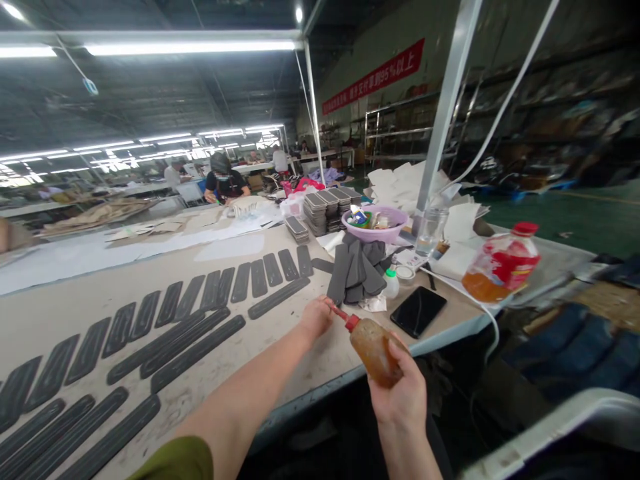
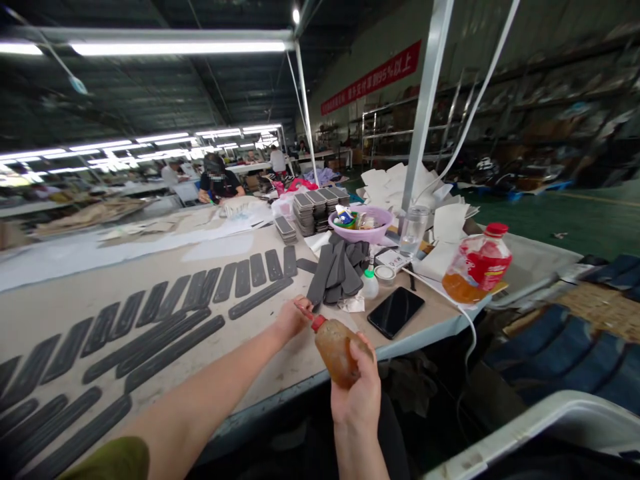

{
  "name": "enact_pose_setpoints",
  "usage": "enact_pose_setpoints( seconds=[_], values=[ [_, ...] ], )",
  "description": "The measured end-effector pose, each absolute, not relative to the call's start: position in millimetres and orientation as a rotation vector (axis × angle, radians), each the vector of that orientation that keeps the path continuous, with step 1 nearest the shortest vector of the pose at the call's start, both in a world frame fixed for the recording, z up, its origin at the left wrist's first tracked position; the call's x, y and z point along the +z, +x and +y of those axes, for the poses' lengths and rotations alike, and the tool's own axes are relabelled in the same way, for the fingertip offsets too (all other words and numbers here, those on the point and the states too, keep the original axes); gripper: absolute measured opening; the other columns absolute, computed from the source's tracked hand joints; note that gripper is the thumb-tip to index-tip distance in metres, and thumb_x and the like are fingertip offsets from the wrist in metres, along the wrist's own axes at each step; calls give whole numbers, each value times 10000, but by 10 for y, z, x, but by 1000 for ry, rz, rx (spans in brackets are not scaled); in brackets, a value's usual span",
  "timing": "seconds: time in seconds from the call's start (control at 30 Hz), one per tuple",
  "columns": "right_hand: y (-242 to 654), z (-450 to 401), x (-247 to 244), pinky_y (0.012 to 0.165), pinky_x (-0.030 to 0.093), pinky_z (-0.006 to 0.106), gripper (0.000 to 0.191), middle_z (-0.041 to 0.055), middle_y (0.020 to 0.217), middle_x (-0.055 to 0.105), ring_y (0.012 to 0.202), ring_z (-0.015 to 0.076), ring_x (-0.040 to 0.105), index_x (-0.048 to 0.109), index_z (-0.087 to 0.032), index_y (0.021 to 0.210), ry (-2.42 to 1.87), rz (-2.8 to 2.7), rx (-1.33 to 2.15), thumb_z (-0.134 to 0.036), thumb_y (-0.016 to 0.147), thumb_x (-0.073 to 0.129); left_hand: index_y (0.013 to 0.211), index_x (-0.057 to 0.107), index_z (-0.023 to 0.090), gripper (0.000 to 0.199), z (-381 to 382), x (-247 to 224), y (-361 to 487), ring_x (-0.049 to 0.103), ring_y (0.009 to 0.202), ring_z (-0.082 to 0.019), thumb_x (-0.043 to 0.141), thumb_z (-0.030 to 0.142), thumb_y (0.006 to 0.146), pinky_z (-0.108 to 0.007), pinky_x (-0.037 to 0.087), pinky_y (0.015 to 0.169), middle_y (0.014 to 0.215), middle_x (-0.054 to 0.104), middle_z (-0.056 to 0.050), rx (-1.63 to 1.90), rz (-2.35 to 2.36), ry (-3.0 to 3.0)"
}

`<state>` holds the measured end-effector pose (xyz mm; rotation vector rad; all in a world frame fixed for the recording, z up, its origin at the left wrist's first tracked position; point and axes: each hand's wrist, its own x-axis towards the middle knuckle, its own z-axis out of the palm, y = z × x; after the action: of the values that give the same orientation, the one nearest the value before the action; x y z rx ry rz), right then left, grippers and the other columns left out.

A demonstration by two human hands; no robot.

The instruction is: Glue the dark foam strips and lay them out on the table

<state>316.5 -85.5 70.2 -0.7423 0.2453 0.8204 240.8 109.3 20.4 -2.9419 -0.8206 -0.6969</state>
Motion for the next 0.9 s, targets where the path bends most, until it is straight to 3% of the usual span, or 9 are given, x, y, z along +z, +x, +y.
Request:
enact_pose_setpoints(
  seconds=[0.23, 0.5, 0.7, 0.9],
  values=[
    [3192, -887, 685, 660, 499, 296, 368, -18, 907, 622, 809, 185, 607, 632, -226, 940, -812, 163, 758, -258, 587, 730, 894, 643, 165, 209, 748, 523, 1297, 566, 856, -181, 450, 241, 925, -338, 470, 804, 922, 615, -73, -705, -715, -2821],
    [2855, -891, 737, 634, 472, 285, 464, 1, 944, 593, 774, 181, 585, 580, -224, 989, -962, -203, 772, -269, 574, 783, 953, 652, 175, 222, 64, 268, -204, 598, 781, -143, 437, 226, 934, -259, 511, 684, 898, 637, -55, -518, -842, -2761],
    [2356, -787, 464, 644, 442, 277, 559, 18, 907, 585, 770, 182, 560, 551, -216, 1048, -1129, -457, 886, -344, 568, 808, 945, 675, 171, 219, -70, 113, -441, 591, 784, -158, 463, 224, 918, -281, 523, 705, 859, 658, -62, -611, -969, -2792],
    [2000, -699, 184, 734, 432, 318, 517, 19, 927, 577, 793, 189, 553, 536, -214, 1069, -1264, -783, 823, -416, 646, 754, 966, 681, 174, 220, -54, 72, -450, 585, 819, -168, 477, 227, 904, -306, 511, 761, 884, 663, -71, -662, -1018, -2875]
  ],
)
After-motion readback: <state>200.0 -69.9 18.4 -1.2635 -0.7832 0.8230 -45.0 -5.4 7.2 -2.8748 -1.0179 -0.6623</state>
